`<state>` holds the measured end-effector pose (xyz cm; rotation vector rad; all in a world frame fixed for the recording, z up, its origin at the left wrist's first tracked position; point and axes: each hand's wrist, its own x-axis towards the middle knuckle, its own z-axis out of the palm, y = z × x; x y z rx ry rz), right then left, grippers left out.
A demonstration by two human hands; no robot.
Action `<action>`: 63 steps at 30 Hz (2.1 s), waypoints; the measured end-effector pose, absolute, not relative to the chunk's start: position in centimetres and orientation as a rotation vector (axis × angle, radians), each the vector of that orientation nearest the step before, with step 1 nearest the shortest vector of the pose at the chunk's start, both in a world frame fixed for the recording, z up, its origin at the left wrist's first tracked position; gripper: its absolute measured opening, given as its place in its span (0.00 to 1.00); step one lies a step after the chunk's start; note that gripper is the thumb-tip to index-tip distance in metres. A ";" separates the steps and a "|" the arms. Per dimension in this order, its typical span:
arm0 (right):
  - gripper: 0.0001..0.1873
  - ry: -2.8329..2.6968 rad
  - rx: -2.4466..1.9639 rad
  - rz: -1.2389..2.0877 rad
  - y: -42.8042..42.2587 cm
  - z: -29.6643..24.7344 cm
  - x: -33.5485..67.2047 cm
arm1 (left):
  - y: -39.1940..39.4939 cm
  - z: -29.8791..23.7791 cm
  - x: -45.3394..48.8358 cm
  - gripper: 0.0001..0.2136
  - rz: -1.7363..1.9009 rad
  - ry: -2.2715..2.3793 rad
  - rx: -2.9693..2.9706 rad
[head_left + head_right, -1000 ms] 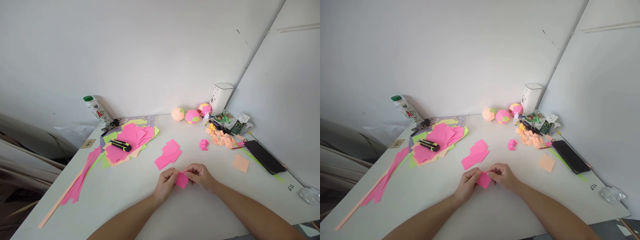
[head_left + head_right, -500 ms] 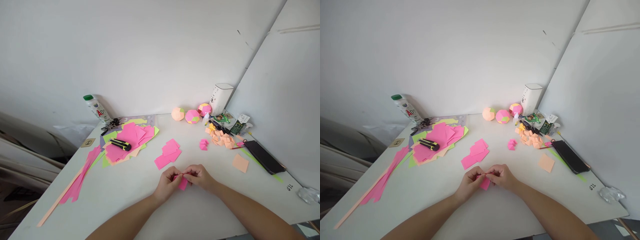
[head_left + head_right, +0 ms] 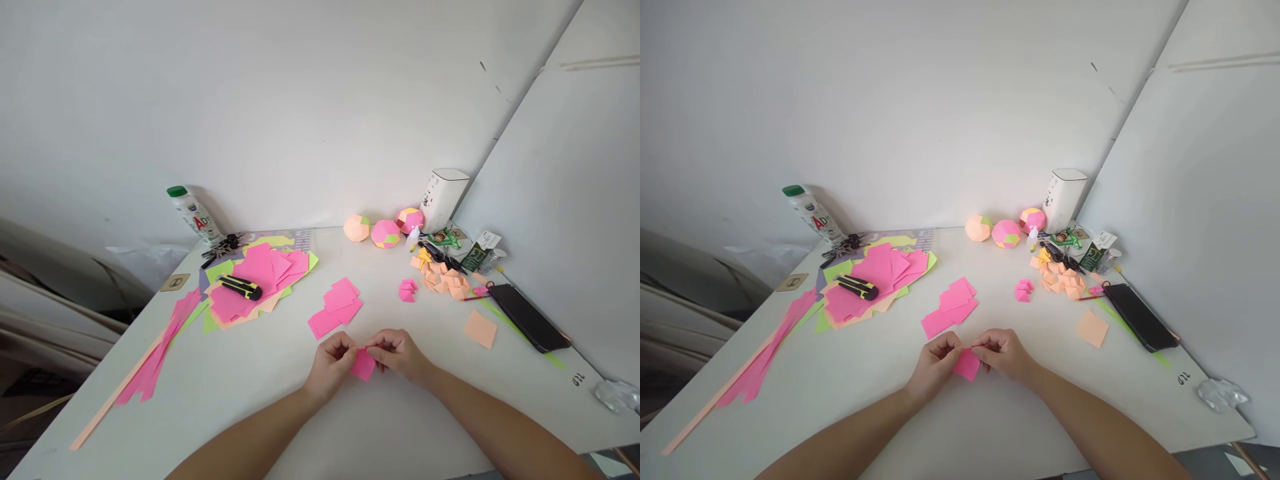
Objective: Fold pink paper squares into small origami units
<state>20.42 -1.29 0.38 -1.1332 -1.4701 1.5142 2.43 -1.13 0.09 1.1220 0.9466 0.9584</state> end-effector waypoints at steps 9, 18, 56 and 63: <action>0.14 -1.382 -1.193 1.546 -1.1 0.7 20.6 | -1.1 0.0 2.1 0.11 0.990 0.942 1.045; 0.10 -1.392 -1.127 1.595 -1.1 0.3 20.7 | -1.2 0.3 2.6 0.12 0.864 0.853 1.098; 0.05 -1.348 -1.249 1.344 -0.7 1.4 21.1 | -0.9 0.4 2.8 0.12 0.922 0.967 1.020; 0.10 -1.397 -1.140 1.473 -0.6 0.9 21.1 | -1.1 0.2 3.0 0.16 0.910 0.905 1.004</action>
